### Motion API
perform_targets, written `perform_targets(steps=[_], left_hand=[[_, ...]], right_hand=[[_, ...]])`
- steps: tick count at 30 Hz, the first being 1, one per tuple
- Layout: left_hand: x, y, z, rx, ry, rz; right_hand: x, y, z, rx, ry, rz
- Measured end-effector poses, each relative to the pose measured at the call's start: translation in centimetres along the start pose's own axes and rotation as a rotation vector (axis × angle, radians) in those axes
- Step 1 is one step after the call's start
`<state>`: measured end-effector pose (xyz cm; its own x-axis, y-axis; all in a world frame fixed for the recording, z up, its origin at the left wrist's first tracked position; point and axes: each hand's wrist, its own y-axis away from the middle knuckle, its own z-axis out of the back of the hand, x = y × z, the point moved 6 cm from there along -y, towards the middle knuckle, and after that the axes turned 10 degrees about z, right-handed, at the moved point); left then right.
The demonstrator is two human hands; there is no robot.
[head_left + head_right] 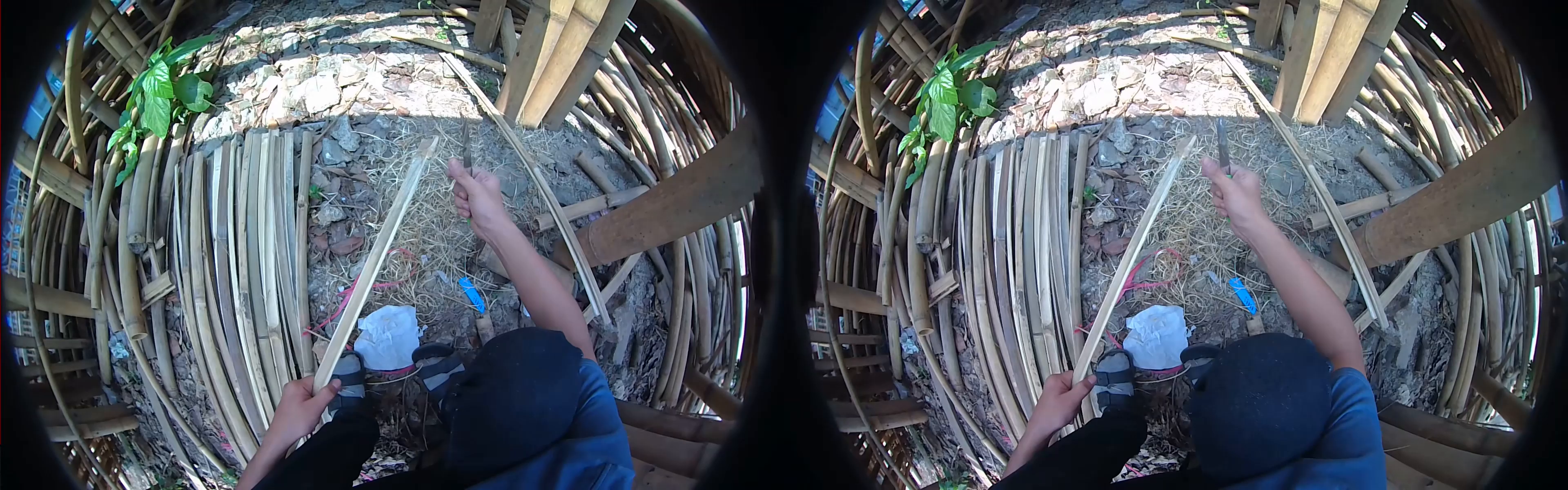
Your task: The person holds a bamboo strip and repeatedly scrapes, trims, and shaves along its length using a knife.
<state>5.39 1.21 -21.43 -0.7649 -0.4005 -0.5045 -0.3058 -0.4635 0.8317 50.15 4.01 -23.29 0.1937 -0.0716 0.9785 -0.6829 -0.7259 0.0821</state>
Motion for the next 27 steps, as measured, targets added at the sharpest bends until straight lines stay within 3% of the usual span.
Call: perform_targets(steps=[3,13,15,16,21,27], left_hand=[[-0.6,0.5,-0.2,-0.006,-0.027,0.029],[-0.5,0.2,0.1,-0.109,-0.106,-0.033],[-0.5,0.3,0.9,-0.262,-0.32,-0.091],[-1.5,0.6,1.0,-0.333,-0.39,-0.206],[-2.2,1.4,1.3,-0.447,-0.56,-0.232],[-1.4,0.4,0.8,-0.401,-0.542,-0.247]], right_hand=[[0.1,0.4,-2.1,0.065,0.029,-0.003],[-1.5,-1.0,-1.4,-0.057,0.21,0.151],[-1.0,-0.7,-1.1,-0.077,0.222,0.142],[-0.9,-0.4,-1.3,-0.063,0.174,0.085],[-1.0,0.6,-1.6,-0.093,-0.001,-0.07],[-1.9,0.9,-1.6,-0.148,-0.143,-0.041]])
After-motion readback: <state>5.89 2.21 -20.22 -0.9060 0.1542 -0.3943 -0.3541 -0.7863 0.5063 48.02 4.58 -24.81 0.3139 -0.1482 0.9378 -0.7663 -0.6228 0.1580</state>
